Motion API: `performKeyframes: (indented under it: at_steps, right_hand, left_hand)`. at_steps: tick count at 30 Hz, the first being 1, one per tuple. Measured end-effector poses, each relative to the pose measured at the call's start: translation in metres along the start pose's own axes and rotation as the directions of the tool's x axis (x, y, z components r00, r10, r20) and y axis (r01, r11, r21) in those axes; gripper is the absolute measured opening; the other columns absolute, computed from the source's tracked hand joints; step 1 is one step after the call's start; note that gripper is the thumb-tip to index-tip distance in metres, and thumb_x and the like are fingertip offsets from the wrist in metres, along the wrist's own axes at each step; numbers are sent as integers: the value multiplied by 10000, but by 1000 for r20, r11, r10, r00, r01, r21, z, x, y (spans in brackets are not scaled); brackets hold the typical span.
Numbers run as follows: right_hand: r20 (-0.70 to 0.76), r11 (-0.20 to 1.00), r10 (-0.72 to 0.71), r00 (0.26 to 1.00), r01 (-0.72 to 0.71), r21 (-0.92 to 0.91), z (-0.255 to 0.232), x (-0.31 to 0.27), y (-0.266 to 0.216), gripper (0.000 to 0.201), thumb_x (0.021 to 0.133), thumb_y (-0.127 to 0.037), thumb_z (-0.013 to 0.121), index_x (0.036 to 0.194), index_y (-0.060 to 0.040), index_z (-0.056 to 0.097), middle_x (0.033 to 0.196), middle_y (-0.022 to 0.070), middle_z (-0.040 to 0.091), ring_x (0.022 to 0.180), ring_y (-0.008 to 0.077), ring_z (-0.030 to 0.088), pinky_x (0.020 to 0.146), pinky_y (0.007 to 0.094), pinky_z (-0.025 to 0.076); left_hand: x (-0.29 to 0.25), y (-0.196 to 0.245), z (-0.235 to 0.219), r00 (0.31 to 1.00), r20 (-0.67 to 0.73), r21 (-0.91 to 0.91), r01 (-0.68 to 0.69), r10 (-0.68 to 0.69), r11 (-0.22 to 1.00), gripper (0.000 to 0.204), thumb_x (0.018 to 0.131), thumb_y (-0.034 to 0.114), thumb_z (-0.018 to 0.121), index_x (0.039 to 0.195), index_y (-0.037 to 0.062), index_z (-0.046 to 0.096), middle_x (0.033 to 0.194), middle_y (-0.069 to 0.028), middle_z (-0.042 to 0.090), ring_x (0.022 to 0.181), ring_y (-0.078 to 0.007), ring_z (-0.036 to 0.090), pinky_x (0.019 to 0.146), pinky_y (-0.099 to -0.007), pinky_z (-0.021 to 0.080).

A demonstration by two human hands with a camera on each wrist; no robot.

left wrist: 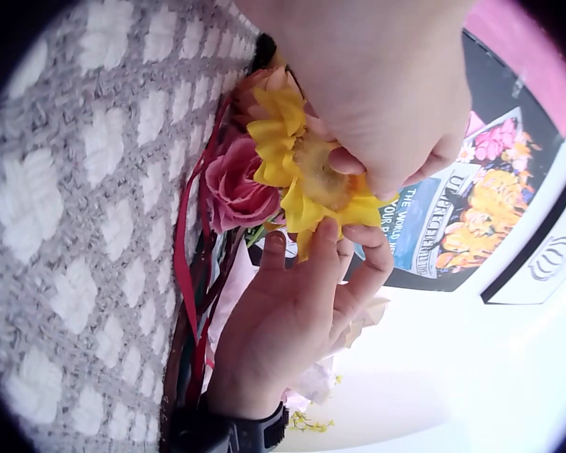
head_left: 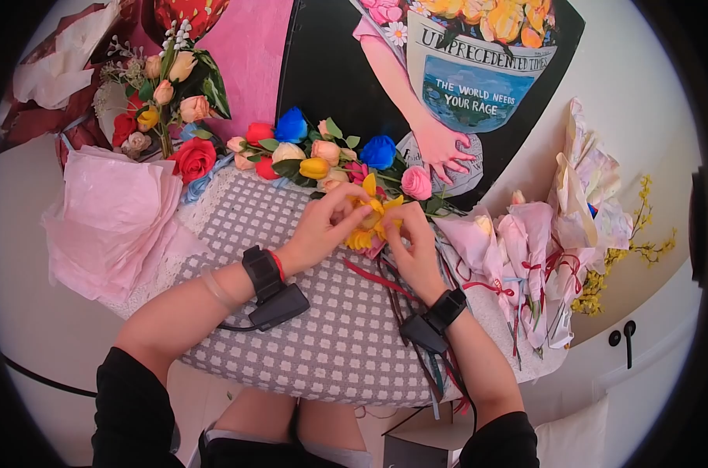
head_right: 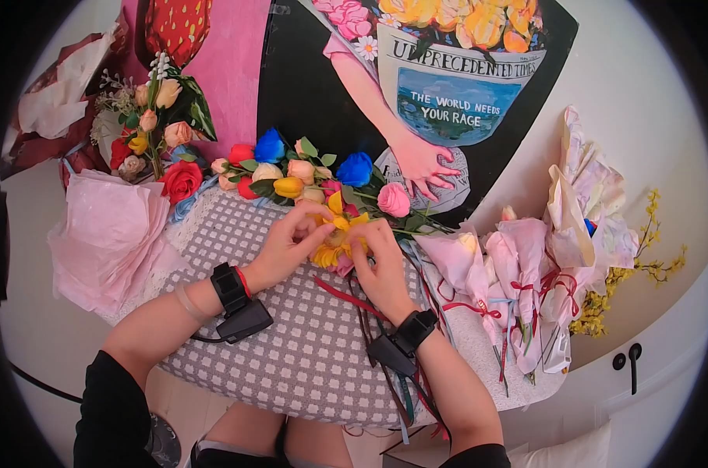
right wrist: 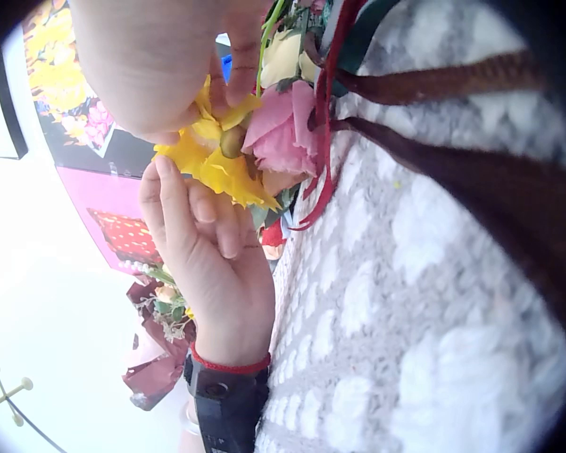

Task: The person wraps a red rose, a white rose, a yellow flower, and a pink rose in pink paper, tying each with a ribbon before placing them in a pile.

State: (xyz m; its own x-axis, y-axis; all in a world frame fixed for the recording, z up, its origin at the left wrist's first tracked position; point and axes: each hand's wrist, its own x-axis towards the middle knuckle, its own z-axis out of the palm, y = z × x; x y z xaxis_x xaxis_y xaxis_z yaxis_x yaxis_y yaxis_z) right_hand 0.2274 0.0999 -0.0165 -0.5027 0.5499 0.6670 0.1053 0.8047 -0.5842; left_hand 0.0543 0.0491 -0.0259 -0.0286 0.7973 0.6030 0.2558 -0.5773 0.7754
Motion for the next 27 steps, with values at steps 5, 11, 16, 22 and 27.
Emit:
performKeyframes:
  at_steps: [5,11,16,22,27]
  right_hand:
    - [62,998,14,998,-10,-59,-2,2,-12,185,824,18,493,972,-43,585,863,88,496,771,181,501,677,255,413]
    - [18,997,74,997,-74,3,0,3,-17,239,818,8,503,1037,-64,566,882,82,509,765,177,515,612,244,429]
    - [23,998,35,999,-37,51,1,1,-4,210,817,2,511,1010,-60,562,883,81,507,761,170,522,585,239,435]
    - [70,998,-13,997,17,-57,-2,2,-9,189,804,41,503,917,-64,613,860,81,489,770,192,507,675,263,420]
    - [133,993,-57,989,70,-97,-4,3,-13,202,803,38,502,922,-70,624,853,84,498,776,200,503,697,276,411]
  left_hand:
    - [1,-4,0,998,-61,10,-19,20,1000,122,882,90,532,972,59,456,545,56,389,466,10,350,417,-169,235]
    - [1,-4,0,998,-65,45,-9,12,999,114,875,82,542,944,51,457,549,56,396,464,11,352,419,-164,236]
    - [1,0,-1,998,-64,98,4,2,995,103,875,109,546,946,39,523,557,47,427,467,-1,371,424,-170,258]
    - [0,6,-2,1000,-5,127,7,-6,992,137,884,140,533,965,34,564,610,25,513,504,-12,427,451,-174,314]
    - [0,-1,-1,1000,3,53,19,-19,998,137,898,140,510,973,29,536,656,12,537,538,-19,457,473,-177,348]
